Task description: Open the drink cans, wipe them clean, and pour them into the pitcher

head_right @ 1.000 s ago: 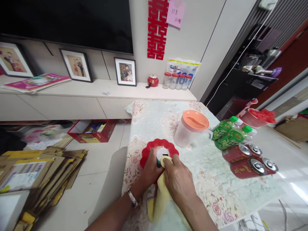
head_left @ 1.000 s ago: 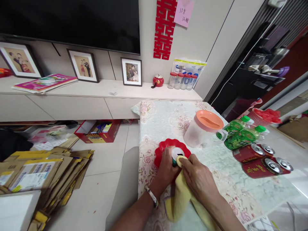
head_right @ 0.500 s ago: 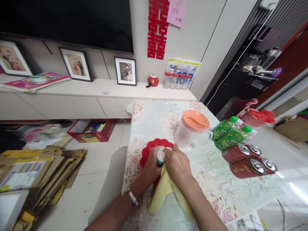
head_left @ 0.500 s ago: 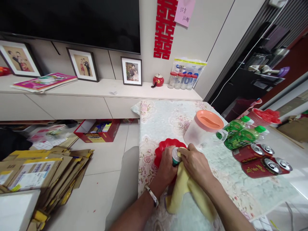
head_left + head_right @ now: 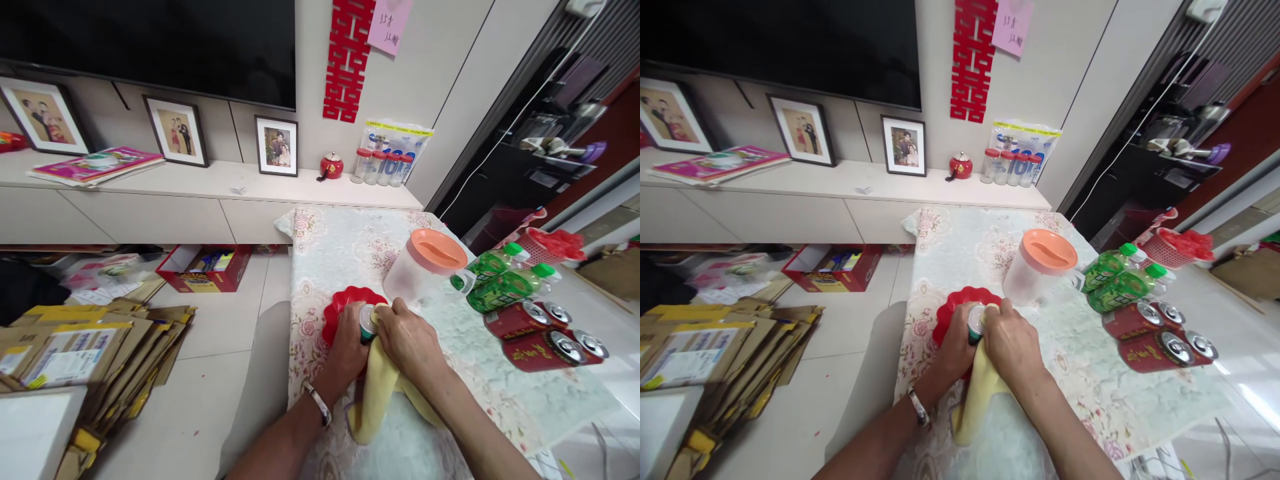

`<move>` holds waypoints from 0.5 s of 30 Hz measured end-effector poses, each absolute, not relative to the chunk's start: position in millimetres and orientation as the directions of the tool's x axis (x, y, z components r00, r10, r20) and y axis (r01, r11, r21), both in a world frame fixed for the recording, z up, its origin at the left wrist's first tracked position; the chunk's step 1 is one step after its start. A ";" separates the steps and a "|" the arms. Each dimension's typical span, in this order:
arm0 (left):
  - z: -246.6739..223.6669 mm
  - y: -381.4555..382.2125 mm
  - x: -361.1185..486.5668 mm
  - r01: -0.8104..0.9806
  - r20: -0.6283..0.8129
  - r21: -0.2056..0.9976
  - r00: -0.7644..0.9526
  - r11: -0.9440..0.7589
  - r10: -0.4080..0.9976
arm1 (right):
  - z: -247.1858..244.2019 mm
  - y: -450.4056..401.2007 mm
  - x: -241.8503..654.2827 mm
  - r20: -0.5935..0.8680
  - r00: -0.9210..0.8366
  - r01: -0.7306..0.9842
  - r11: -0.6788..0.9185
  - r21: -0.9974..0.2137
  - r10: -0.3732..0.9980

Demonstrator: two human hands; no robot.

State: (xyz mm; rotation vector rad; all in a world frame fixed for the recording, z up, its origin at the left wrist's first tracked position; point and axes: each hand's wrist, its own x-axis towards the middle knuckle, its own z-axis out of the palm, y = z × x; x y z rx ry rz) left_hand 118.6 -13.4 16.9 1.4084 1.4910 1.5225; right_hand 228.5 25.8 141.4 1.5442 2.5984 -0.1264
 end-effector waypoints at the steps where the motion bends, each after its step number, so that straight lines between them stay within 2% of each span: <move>1: 16.6 -13.6 118.8 0.255 0.277 0.944 -0.274 -0.208 0.921 | 141.9 24.7 229.4 -0.148 -0.470 0.881 0.473 -0.022 0.870; 5: 16.4 -14.6 118.2 0.242 0.261 0.950 -0.268 -0.197 0.927 | 147.8 20.7 242.1 -0.189 -0.524 0.852 0.511 -0.115 0.830; 7: 16.4 -14.4 117.7 0.257 0.250 0.949 -0.267 -0.181 0.931 | 150.8 19.8 256.5 -0.204 -0.579 0.814 0.543 -0.208 0.789; 11: 13.3 -12.6 118.1 0.311 0.271 0.933 -0.269 -0.183 0.924 | 148.1 21.2 291.2 -0.115 -0.560 0.785 0.480 -0.393 0.821; 15: 9.3 -11.5 118.9 0.339 0.294 0.921 -0.288 -0.191 0.911 | 139.5 22.1 303.2 -0.014 -0.458 0.821 0.417 -0.389 0.889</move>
